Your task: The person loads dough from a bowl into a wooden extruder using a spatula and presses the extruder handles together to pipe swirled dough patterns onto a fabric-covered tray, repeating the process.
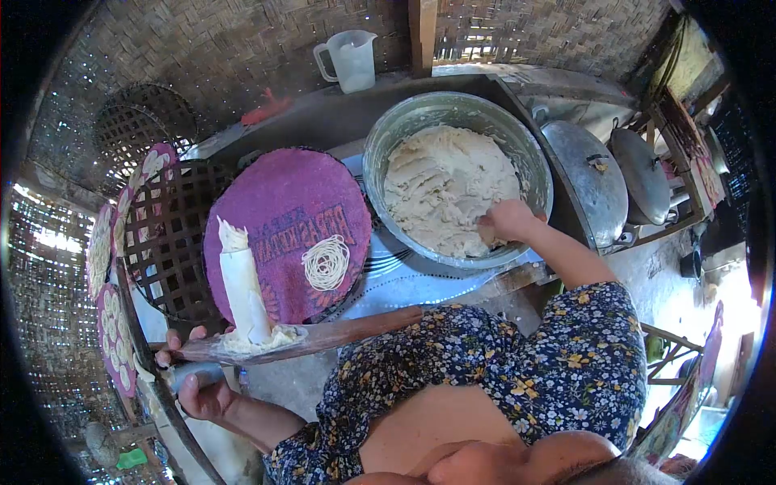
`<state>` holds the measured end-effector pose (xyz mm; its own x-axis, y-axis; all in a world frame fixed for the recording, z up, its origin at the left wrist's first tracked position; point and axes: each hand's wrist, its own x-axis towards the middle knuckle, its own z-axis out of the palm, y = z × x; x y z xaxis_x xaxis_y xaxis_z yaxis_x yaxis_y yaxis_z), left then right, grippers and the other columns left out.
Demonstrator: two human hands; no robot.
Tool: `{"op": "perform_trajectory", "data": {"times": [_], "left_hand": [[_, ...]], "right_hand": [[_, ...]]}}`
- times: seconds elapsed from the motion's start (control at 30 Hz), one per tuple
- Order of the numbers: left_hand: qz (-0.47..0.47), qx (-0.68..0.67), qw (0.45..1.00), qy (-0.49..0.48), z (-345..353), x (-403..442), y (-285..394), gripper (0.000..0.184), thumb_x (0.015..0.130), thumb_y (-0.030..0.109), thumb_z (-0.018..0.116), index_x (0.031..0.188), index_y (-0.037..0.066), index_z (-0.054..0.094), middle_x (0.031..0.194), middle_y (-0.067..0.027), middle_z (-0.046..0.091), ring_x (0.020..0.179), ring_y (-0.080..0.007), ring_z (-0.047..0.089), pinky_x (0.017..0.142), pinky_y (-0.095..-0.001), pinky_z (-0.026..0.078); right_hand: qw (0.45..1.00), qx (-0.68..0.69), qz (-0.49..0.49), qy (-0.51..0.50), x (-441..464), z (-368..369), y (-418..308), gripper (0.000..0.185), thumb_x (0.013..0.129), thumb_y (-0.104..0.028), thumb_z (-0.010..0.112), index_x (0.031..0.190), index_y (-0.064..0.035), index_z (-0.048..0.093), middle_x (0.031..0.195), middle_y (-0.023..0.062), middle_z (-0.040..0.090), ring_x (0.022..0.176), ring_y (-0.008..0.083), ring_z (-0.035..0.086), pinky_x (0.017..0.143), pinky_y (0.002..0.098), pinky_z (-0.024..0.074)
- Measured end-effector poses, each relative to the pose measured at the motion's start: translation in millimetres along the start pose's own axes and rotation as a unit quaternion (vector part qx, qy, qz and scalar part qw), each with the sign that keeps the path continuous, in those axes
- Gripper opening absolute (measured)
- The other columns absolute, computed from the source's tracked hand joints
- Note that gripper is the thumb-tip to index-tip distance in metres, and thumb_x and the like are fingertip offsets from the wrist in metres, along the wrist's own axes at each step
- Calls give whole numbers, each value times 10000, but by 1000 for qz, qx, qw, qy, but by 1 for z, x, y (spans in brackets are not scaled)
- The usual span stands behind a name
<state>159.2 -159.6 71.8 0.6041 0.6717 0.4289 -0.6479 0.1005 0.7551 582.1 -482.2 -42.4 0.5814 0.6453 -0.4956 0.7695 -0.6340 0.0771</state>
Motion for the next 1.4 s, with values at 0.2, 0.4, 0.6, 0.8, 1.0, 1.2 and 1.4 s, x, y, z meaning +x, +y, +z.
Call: {"op": "perform_trajectory", "data": {"times": [0.2, 0.4, 0.6, 0.8, 1.0, 1.2, 1.4], "left_hand": [[-4, 48, 999, -4, 26, 16, -19, 447, 640, 83, 599, 1074, 117, 499, 1109, -100, 461, 1030, -372, 510, 868, -493, 425], [-32, 85, 987, -132, 72, 47, -41, 454, 648, 34, 642, 1064, 67, 466, 1010, -94, 461, 947, -304, 559, 778, -447, 504], [-250, 147, 950, -113, 87, 78, -112, 432, 688, 198, 698, 1053, 44, 524, 937, -85, 573, 870, -260, 600, 794, -407, 482], [-66, 513, 792, -325, 164, 103, -140, 526, 628, 333, 708, 1070, 77, 580, 1043, -189, 579, 909, -333, 593, 811, -385, 466], [-29, 506, 777, -374, 179, 102, -155, 477, 692, 363, 641, 1102, 124, 586, 1099, -223, 547, 932, -372, 568, 818, -407, 456], [-35, 563, 761, -320, 195, 96, -157, 433, 721, 398, 605, 1074, 148, 606, 1065, -198, 569, 950, -355, 564, 812, -413, 456], [-73, 584, 763, -267, 177, 104, -171, 387, 715, 369, 609, 997, 104, 627, 986, -192, 603, 898, -360, 578, 779, -423, 462]], "right_hand": [[995, 101, 1, 6, 2, 17, 6, 493, 812, -517, 486, 902, -67, 665, 847, 196, 629, 822, 347, 606, 740, 424, 473], [960, 267, 21, -87, -53, -66, 9, 446, 802, -489, 538, 996, -106, 657, 830, 148, 647, 758, 243, 621, 672, 361, 472], [891, 426, -154, 28, -108, -128, 50, 403, 781, -369, 645, 1082, -101, 631, 748, 3, 617, 654, 64, 508, 576, 225, 418], [828, 495, -237, 115, -136, -175, 48, 460, 704, -235, 754, 1054, 26, 610, 920, 43, 645, 827, 76, 535, 737, 244, 435], [928, 79, -279, 235, -151, -225, 8, 330, 731, -272, 685, 1032, -141, 649, 819, 57, 641, 769, 208, 603, 681, 336, 471], [770, -224, -319, 504, -156, -235, -64, 216, 641, -244, 653, 829, -144, 621, 633, 2, 451, 619, 178, 505, 558, 328, 362], [711, -276, -299, 574, -143, -196, -85, 189, 649, -215, 633, 799, -117, 574, 643, -17, 446, 626, 134, 497, 556, 310, 386]]}}
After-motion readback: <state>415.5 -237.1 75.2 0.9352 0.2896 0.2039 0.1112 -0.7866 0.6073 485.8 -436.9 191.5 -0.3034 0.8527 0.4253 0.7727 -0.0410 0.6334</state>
